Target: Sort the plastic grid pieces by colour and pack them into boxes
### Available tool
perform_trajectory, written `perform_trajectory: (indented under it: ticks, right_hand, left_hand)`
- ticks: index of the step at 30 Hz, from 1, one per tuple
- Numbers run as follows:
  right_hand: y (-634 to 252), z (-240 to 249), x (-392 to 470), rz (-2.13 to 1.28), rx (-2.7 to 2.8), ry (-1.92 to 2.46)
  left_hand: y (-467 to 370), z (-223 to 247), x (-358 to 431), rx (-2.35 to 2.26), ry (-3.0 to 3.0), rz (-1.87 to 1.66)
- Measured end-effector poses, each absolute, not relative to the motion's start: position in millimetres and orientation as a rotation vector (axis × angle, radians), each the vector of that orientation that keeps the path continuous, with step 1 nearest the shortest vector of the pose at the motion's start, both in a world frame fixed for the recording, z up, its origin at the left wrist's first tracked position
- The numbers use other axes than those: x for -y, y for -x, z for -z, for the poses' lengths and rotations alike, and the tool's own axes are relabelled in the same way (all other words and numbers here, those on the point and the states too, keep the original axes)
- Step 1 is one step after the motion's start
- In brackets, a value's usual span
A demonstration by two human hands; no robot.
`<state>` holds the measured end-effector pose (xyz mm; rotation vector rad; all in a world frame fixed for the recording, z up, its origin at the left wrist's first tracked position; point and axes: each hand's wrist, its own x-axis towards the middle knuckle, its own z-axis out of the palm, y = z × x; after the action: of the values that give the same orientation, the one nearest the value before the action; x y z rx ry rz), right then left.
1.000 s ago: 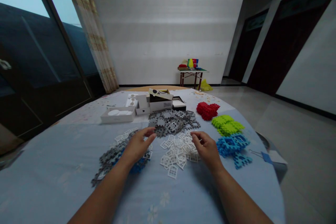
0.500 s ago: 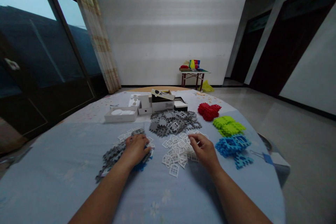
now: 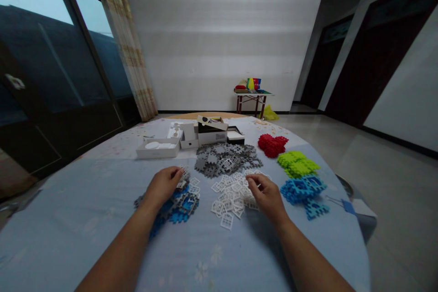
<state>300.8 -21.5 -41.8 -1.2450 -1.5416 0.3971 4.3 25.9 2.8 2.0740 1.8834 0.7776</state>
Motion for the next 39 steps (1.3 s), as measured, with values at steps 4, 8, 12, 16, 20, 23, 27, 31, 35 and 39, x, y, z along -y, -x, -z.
perform_trajectory:
  ticks: [4, 8, 12, 16, 20, 23, 27, 31, 35, 39]
  right_hand:
    - [-302, 43, 20, -0.386, 1.535, 1.251]
    - [-305, 44, 19, -0.405, 1.516, 1.269]
    - [-312, 45, 17, -0.398, 1.464, 1.287]
    - [-316, 45, 16, -0.387, 1.429, 1.291]
    - [-315, 45, 17, -0.399, 1.428, 1.292]
    - [-314, 45, 17, -0.404, 1.433, 1.3]
    - [-313, 44, 17, -0.378, 1.439, 1.301]
    - [-311, 40, 19, -0.36, 1.469, 1.309]
    - [-312, 43, 16, -0.313, 1.523, 1.318]
    - [-310, 52, 1, -0.193, 1.678, 1.357]
  left_hand:
    - [-12, -2, -25, -1.691, -1.828, -0.887]
    - [-44, -2, -16, -1.448, -1.734, -0.849]
    - [-56, 1, -13, -1.263, -1.706, -0.907]
    - [-41, 11, -18, -1.572, -1.993, -0.885]
    - [-33, 17, -18, -1.803, -2.262, -0.619]
    - [-38, 17, -14, -1.905, -2.386, -0.421]
    - [-44, 18, -10, -2.005, -2.42, -0.272]
    - [-44, 20, -9, -2.015, -2.403, -0.27]
    - [-43, 20, -9, -2.006, -2.374, -0.322]
    - [-43, 15, -9, -1.988, -2.355, -0.319]
